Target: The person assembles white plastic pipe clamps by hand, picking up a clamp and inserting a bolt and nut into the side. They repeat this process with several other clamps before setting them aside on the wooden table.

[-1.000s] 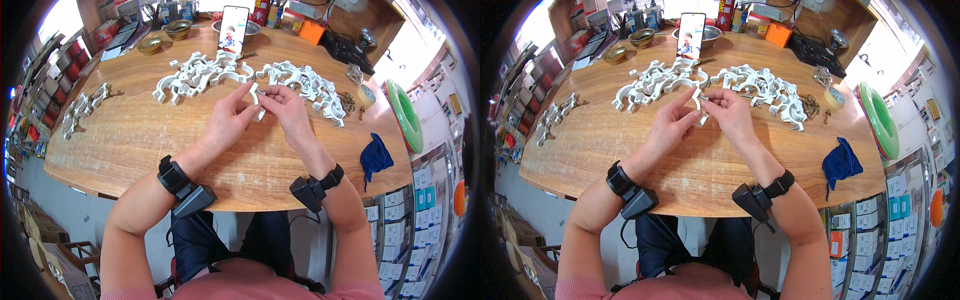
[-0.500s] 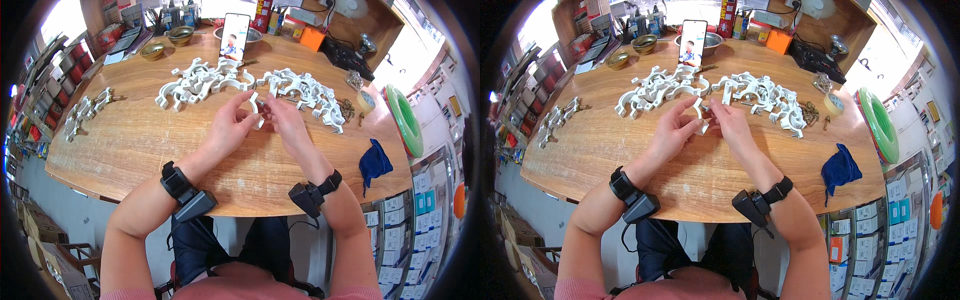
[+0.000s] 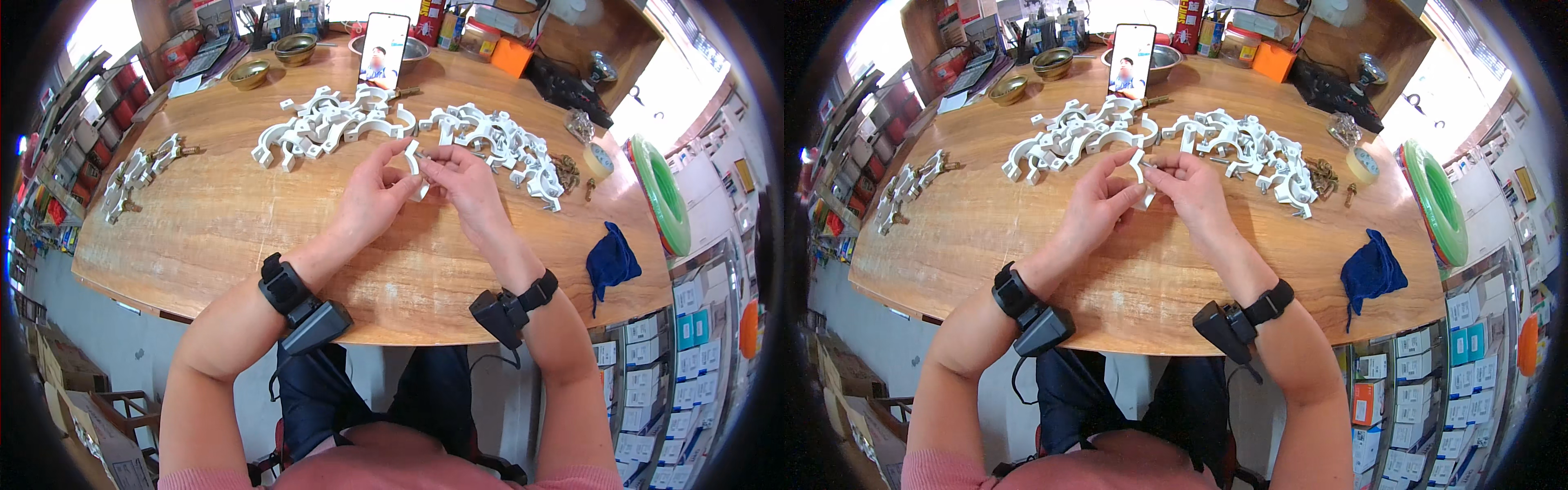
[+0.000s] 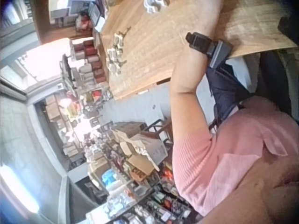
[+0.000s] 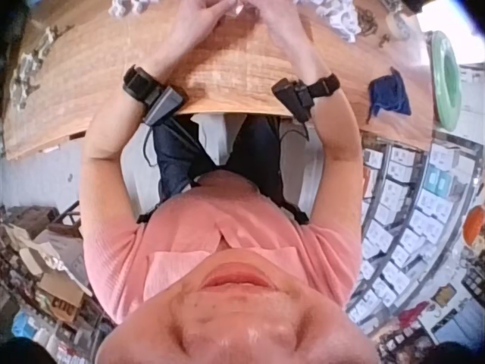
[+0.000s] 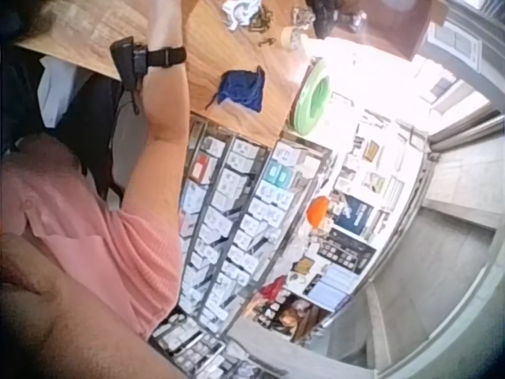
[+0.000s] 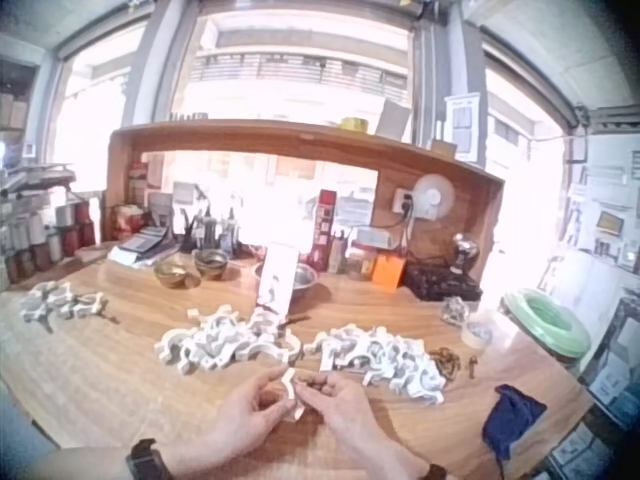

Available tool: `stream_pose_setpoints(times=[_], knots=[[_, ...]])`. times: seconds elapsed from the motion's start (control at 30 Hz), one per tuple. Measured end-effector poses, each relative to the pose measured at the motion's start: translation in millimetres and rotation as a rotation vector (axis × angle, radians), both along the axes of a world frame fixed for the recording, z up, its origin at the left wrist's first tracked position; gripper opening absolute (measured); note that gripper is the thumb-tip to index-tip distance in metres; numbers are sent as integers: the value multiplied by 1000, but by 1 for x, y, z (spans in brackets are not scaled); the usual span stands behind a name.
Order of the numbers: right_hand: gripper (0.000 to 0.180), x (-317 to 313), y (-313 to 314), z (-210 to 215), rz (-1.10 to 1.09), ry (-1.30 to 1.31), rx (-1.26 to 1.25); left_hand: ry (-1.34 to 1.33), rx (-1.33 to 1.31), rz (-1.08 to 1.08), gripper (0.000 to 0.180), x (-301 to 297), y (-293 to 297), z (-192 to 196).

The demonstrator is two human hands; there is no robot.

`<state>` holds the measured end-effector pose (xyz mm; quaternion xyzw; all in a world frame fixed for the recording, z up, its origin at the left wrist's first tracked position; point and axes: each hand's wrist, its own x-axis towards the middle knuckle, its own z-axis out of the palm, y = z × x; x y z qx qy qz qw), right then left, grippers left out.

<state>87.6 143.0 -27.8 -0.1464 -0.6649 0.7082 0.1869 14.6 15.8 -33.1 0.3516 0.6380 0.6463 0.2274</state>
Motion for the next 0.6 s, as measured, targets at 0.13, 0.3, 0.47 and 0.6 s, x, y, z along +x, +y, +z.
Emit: stream_pose_setpoints(times=[0.13, 0.3, 0.47, 0.6], knots=[[31, 3, 1, 5, -22, -34, -161, 21, -4, 40, 46, 2, 2, 3], [26, 0, 7, -1, 38, -57, -156, 62, 33, 32, 47, -3, 2, -1], [23, -6, 4, -1, 3, 67, -101, 71, 6, 51, 47, -7, 3, -1], [17, -2, 4, -1, -72, 56, 47, 7, -15, 38, 48, -3, 0, 0]])
